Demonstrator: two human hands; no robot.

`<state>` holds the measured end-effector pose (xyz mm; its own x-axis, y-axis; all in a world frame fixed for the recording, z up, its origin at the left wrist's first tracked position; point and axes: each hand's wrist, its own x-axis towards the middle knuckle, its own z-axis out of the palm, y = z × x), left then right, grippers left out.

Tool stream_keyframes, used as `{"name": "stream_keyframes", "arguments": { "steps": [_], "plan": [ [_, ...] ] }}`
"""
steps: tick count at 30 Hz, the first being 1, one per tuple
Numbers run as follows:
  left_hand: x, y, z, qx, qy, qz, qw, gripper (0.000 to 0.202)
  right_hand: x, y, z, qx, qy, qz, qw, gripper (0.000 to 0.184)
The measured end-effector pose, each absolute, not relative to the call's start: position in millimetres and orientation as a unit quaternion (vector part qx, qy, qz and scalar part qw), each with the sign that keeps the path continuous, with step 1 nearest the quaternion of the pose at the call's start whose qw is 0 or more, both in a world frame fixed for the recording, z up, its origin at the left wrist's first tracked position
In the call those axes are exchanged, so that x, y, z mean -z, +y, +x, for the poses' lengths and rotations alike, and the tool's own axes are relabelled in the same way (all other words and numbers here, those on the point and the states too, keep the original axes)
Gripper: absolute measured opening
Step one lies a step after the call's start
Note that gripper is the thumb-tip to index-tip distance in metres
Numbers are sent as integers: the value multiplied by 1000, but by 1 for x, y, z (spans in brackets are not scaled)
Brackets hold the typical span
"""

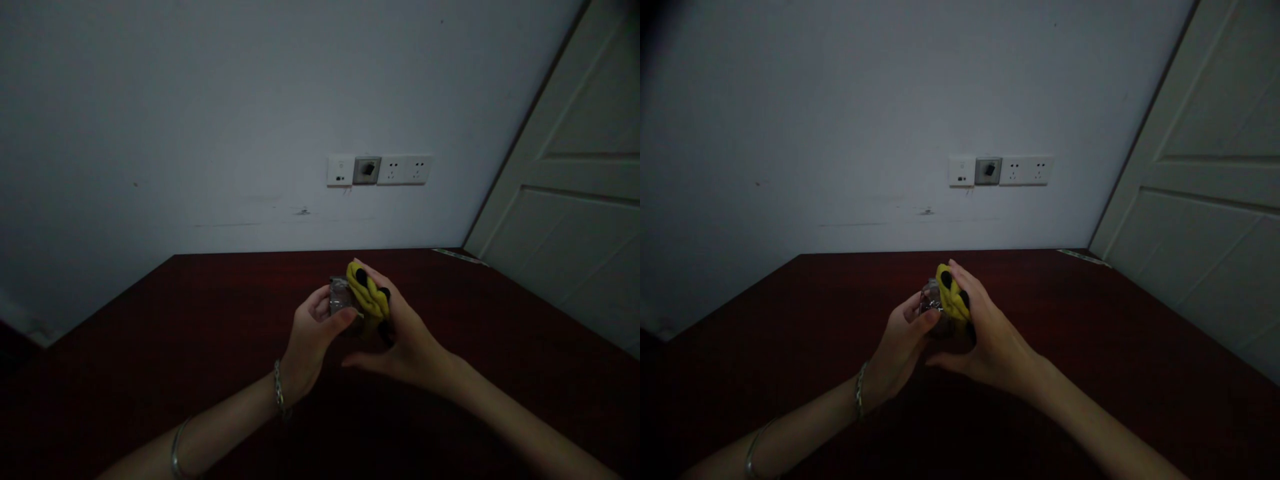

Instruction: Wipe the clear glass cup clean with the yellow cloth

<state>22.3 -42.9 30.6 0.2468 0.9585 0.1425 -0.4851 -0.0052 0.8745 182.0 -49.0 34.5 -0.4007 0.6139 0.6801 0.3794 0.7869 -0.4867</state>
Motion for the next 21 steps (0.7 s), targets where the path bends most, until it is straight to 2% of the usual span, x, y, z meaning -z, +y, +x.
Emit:
{"name": "stream_keyframes", "arguments": {
  "steps": [5,10,15,21],
  "plan": [
    [-31,-44,22,-546,255,464,650,50,-30,-46,177,-100,-813,-315,479,97],
    [-33,-39,18,-537,228,508,634,57,-30,-48,177,-88,-799,-312,506,95],
    [-22,-28,13,-497,177,550,648,78,-34,-51,175,-145,-759,-340,536,89],
    [-8,-15,9,-479,151,583,639,104,-40,-52,174,-210,-720,-370,548,96]
  ]
}}
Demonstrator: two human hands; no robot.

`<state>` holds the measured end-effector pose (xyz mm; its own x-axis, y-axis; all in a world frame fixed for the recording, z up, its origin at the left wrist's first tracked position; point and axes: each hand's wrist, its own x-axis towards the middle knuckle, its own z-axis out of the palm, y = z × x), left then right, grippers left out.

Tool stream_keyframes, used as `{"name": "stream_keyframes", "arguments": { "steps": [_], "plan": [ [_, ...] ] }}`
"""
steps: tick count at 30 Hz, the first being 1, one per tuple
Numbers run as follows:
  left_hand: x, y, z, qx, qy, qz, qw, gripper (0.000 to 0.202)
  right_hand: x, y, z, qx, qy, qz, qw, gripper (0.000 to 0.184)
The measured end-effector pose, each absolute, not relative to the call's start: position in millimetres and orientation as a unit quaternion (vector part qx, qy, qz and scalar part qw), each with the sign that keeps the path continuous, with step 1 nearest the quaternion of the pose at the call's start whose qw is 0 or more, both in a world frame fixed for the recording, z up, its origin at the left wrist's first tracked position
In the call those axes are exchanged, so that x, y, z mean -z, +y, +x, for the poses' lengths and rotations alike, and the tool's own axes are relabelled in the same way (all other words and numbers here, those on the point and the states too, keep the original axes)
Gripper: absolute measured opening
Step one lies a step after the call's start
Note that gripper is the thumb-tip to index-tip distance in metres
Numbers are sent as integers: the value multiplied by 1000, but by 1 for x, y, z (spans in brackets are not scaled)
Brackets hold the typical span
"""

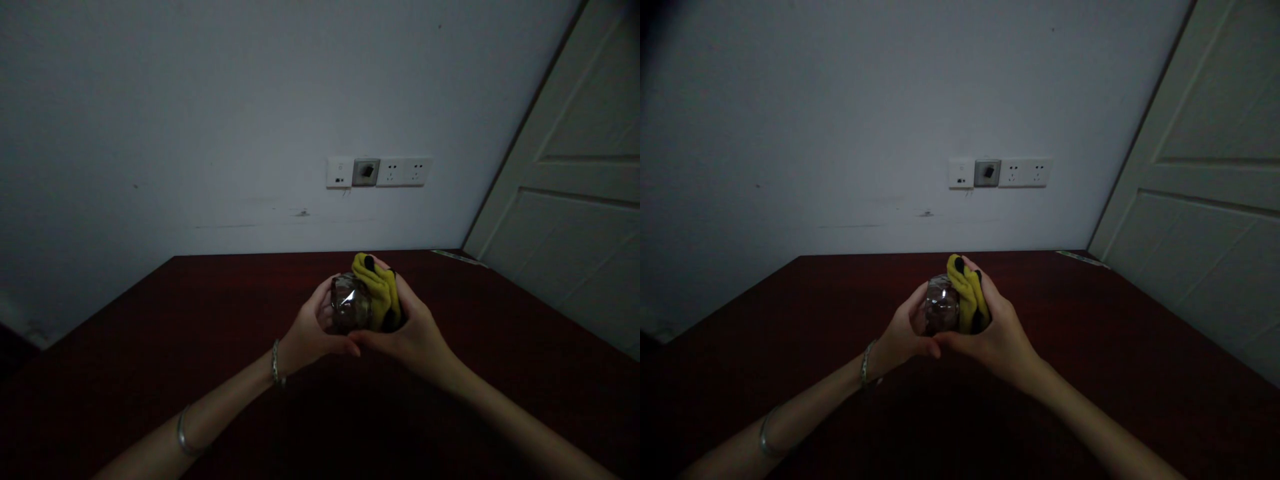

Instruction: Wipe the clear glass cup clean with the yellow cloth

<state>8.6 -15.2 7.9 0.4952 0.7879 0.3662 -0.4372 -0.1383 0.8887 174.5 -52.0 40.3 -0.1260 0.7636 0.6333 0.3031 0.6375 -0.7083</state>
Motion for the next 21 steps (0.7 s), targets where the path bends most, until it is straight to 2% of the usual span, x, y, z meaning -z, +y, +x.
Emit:
{"name": "stream_keyframes", "arguments": {
  "steps": [4,11,16,21],
  "plan": [
    [-10,-16,8,-477,161,590,631,102,-44,-48,179,-250,-727,-371,520,93],
    [-13,-21,8,-476,181,630,587,85,-48,-43,187,-307,-732,-332,510,59],
    [-14,-19,4,-466,162,663,564,88,-47,-45,189,-199,-756,-372,500,46],
    [-13,-17,0,-451,150,687,549,89,-46,-48,191,-61,-794,-370,478,47]
  ]
}}
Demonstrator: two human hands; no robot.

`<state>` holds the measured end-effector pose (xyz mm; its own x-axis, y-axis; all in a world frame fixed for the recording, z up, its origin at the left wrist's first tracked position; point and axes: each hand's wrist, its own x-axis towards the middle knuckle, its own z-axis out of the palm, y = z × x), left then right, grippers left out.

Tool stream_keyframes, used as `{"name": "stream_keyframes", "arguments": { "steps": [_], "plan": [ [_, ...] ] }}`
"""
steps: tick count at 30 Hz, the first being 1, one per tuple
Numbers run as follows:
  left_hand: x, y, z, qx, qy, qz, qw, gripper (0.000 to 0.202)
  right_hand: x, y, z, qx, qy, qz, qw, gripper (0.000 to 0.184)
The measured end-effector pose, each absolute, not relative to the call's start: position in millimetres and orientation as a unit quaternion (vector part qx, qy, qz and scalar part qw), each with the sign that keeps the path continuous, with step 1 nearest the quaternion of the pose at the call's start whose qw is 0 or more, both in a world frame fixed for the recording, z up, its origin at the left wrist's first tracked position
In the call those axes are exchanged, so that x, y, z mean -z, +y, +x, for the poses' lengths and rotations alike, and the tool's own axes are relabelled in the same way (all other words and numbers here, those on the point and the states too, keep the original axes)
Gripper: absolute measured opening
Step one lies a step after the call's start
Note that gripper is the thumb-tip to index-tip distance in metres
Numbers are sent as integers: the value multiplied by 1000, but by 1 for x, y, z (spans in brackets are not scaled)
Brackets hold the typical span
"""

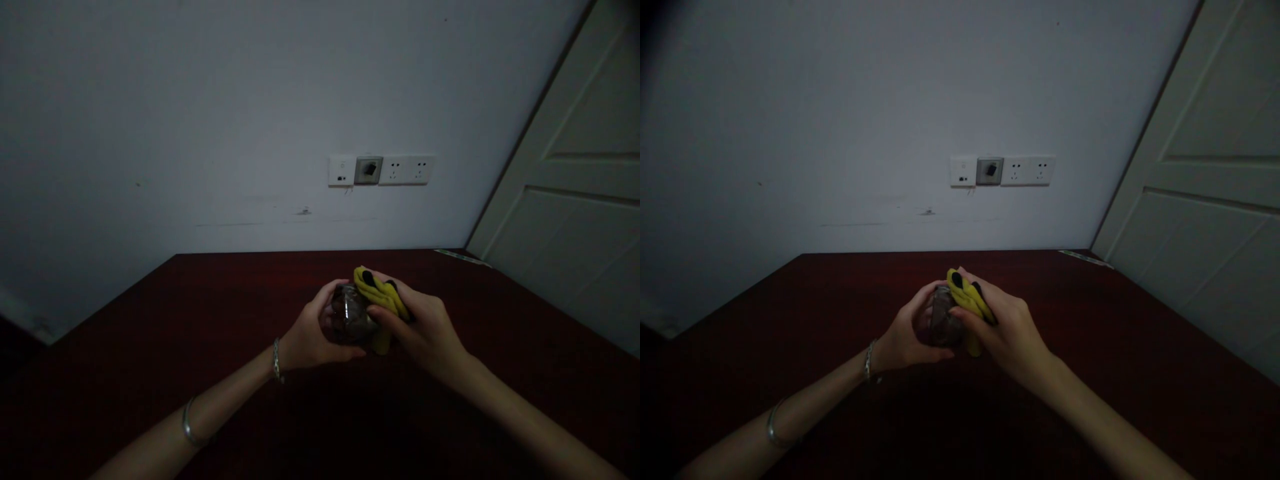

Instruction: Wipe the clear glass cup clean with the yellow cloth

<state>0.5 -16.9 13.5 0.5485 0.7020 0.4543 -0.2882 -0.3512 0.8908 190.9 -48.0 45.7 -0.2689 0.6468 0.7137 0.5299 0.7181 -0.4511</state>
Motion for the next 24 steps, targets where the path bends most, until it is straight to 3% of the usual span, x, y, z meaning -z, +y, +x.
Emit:
{"name": "stream_keyframes", "arguments": {
  "steps": [5,10,19,24],
  "plan": [
    [-5,-14,2,-456,155,700,527,89,-50,-50,196,41,-870,-267,412,60],
    [-1,-14,6,-477,171,703,499,86,-54,-48,199,56,-912,-196,356,60],
    [-4,-22,3,-474,201,737,438,94,-54,-43,195,-122,-814,-346,450,38],
    [-5,-23,7,-475,206,719,465,90,-54,-46,199,-28,-862,-275,425,51]
  ]
}}
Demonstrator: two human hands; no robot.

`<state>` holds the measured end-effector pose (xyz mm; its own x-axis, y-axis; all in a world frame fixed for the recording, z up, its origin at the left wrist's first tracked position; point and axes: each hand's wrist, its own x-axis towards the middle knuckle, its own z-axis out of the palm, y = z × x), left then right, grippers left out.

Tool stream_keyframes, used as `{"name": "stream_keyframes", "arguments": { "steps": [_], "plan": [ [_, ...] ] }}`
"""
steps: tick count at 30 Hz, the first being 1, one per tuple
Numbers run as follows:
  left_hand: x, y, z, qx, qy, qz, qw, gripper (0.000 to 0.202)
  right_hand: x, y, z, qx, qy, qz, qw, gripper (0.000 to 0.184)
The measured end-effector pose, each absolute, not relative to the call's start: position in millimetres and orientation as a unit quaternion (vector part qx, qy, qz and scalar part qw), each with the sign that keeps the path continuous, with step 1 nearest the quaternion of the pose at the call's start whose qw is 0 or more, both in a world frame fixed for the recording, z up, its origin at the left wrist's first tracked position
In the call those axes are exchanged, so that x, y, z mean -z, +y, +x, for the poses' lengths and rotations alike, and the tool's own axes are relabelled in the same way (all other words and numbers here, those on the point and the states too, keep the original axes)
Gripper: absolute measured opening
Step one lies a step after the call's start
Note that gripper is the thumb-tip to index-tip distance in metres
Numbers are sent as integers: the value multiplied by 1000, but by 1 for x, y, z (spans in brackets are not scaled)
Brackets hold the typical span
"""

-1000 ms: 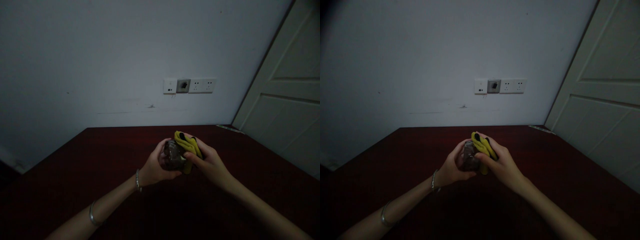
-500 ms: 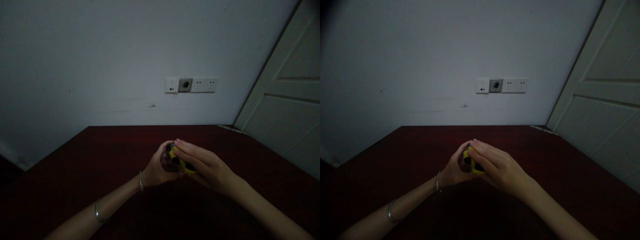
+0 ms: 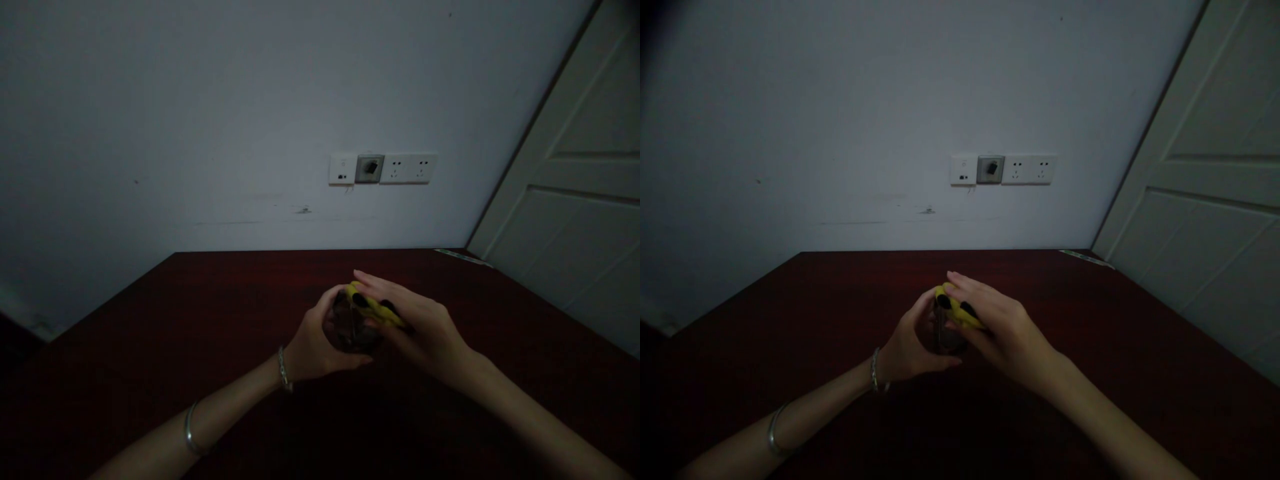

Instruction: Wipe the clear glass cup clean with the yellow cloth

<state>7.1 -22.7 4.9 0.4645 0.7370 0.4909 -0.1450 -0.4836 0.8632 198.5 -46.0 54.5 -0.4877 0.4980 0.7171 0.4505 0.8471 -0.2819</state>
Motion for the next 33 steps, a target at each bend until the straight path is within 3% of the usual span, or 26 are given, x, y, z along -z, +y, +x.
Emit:
{"name": "stream_keyframes", "arguments": {
  "steps": [7,16,22,30,33],
  "plan": [
    [-4,-18,6,-490,192,744,413,85,-59,-52,202,69,-926,-177,327,53],
    [-8,-17,2,-472,225,803,285,88,-52,-39,202,-41,-831,-309,461,34],
    [-7,-18,5,-461,203,777,378,95,-54,-41,208,23,-858,-249,448,43],
    [-14,-22,10,-489,162,732,446,81,-62,-53,208,70,-929,-168,323,47],
    [-12,-22,11,-488,170,721,461,84,-60,-52,206,31,-913,-208,350,44]
  ]
}}
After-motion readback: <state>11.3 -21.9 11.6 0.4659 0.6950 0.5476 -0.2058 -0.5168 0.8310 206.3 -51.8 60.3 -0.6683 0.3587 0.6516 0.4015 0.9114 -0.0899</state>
